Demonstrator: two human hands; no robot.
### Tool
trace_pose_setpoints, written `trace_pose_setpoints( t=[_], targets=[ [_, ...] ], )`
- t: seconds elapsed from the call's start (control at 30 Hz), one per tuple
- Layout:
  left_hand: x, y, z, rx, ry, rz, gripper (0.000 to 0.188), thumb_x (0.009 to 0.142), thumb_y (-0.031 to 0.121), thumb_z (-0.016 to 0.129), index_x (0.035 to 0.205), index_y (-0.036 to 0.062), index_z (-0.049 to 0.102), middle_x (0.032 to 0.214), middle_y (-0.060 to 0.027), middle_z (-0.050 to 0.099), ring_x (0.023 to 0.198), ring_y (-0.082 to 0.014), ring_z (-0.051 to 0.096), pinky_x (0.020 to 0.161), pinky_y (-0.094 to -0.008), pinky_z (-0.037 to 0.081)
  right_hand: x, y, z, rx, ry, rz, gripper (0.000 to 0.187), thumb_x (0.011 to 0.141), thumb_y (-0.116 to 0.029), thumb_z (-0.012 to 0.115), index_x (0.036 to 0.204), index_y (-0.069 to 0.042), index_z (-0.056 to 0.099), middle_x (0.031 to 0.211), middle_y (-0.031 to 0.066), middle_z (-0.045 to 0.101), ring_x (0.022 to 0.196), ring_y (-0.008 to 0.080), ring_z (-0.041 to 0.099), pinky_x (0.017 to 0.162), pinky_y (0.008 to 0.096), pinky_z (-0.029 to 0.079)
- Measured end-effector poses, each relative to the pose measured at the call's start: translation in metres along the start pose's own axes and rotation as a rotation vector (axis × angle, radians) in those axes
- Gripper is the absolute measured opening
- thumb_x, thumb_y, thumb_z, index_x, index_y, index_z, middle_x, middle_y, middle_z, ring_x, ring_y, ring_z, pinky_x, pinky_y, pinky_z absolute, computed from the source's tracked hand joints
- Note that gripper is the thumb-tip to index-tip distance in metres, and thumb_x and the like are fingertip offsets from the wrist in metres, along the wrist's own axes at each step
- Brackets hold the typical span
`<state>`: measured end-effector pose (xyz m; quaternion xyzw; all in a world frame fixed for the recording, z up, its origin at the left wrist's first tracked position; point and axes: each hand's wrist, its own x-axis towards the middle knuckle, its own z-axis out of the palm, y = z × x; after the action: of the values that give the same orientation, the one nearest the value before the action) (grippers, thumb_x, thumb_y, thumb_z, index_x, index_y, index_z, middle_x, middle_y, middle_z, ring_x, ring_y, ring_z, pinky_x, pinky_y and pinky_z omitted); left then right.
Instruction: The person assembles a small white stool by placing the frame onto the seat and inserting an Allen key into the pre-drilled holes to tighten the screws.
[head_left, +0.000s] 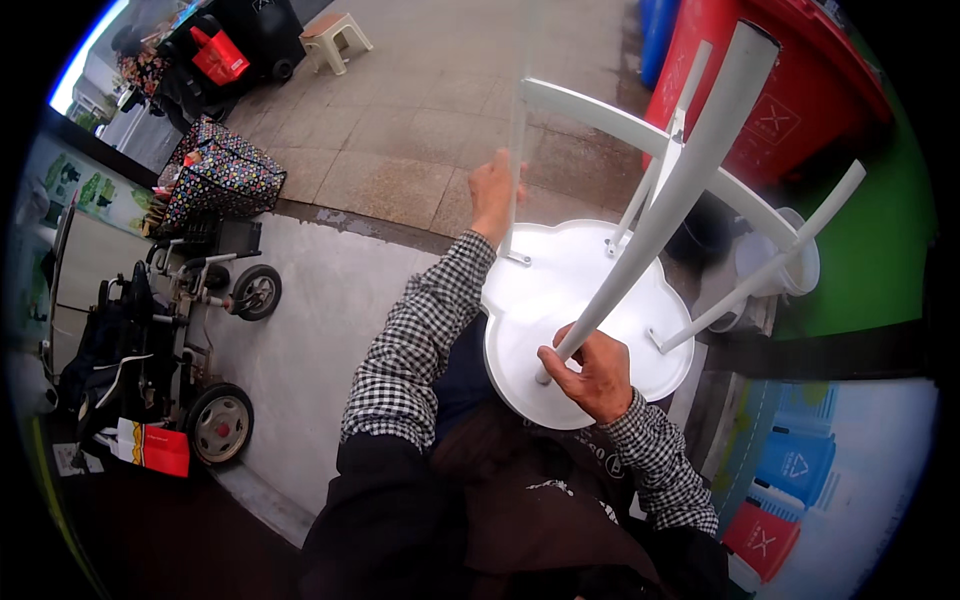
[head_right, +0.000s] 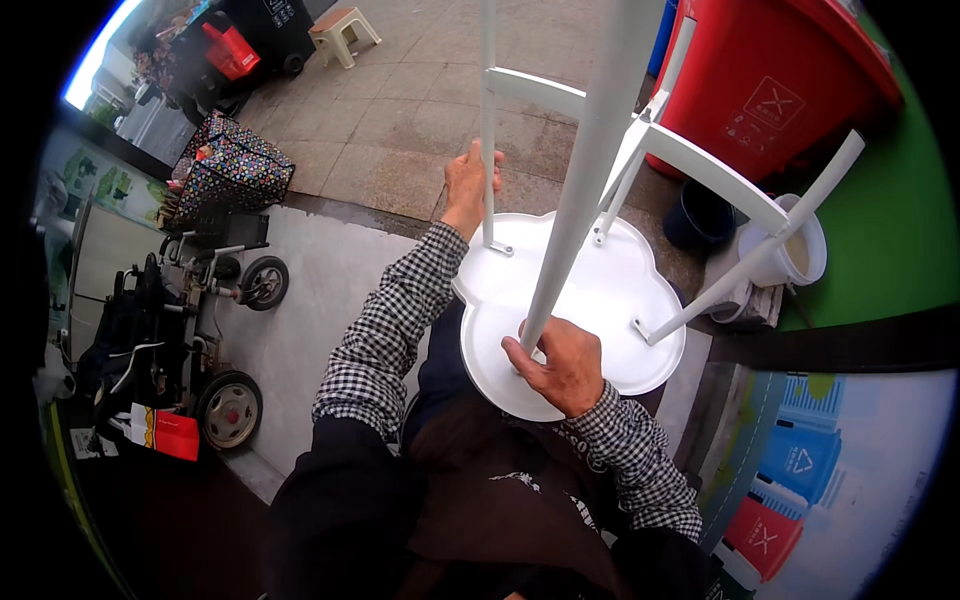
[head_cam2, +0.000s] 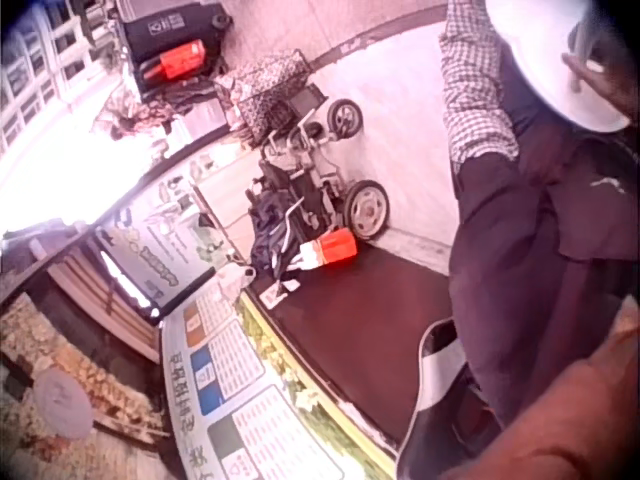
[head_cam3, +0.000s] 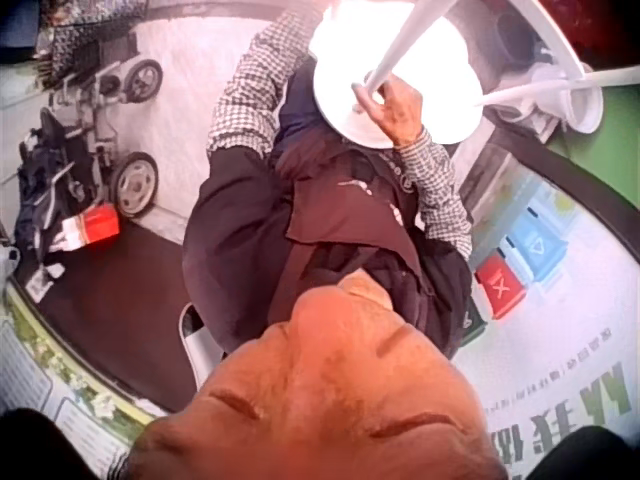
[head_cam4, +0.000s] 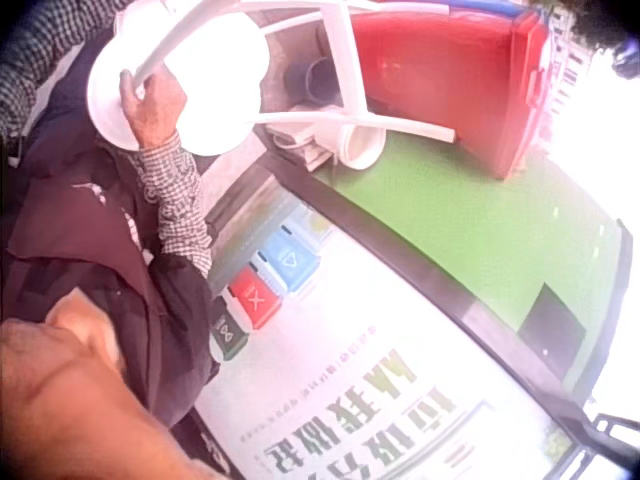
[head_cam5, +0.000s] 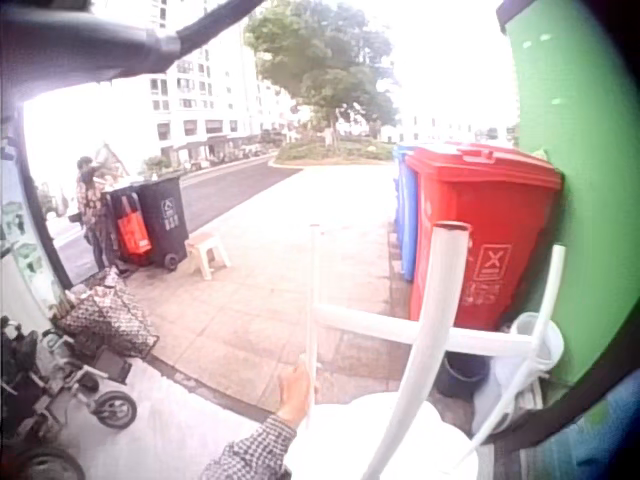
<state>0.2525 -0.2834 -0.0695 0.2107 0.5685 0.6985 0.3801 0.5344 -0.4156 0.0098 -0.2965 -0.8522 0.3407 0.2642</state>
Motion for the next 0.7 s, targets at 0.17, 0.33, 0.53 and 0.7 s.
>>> trace_pose_setpoints(
  t=[0.17, 0.33, 0.53, 0.7],
  targets=[
    [-0.018, 0.005, -0.002, -0.117, -0.179, -0.031, 0.043, 0.105, 0.04, 0.061, 0.101, -0.0022, 0.067, 0.076, -0.0025, 0.058, 0.061, -0.0102, 0.058, 0.054, -0.0264, 0.048, -0.012, 0.015, -0.04, 0.016, 0.036, 0.139, 0.015, 0.087, -0.015, 0.079, 0.089, -0.003, 0.069, 0.072, 0.0094, 0.069, 0.062, 0.0216, 0.069, 0.06, 0.0328, 0.056],
    [-0.085, 0.035, -0.014, -0.192, -0.42, -0.158, 0.037, 0.11, 0.031, 0.05, 0.105, -0.0019, 0.066, 0.083, -0.0041, 0.058, 0.064, -0.0114, 0.058, 0.058, -0.0275, 0.048, -0.05, 0.065, -0.096, 0.041, 0.201, 0.301, 0.014, 0.09, -0.01, 0.075, 0.091, 0.0, 0.065, 0.072, 0.0026, 0.063, 0.06, 0.0081, 0.054, 0.056, 0.0258, 0.044],
    [-0.142, 0.054, -0.014, -0.292, -0.419, -0.264, 0.037, 0.111, 0.028, 0.046, 0.1, -0.0023, 0.064, 0.084, -0.0066, 0.057, 0.059, -0.0132, 0.052, 0.056, -0.0285, 0.043, -0.052, 0.066, -0.11, -0.049, 0.362, 0.322, 0.012, 0.091, -0.009, 0.074, 0.092, 0.0, 0.065, 0.074, 0.0065, 0.065, 0.065, 0.0134, 0.06, 0.061, 0.0288, 0.048],
    [-0.157, 0.058, -0.01, -0.294, -0.419, -0.215, 0.033, 0.109, 0.028, 0.049, 0.101, 0.0004, 0.065, 0.09, -0.007, 0.057, 0.06, -0.0125, 0.053, 0.055, -0.0277, 0.042, -0.059, 0.089, -0.087, -0.112, 0.612, 0.236, 0.008, 0.092, -0.006, 0.072, 0.091, 0.0, 0.066, 0.074, 0.0083, 0.067, 0.066, 0.0164, 0.064, 0.062, 0.0306, 0.05]
  ],
)
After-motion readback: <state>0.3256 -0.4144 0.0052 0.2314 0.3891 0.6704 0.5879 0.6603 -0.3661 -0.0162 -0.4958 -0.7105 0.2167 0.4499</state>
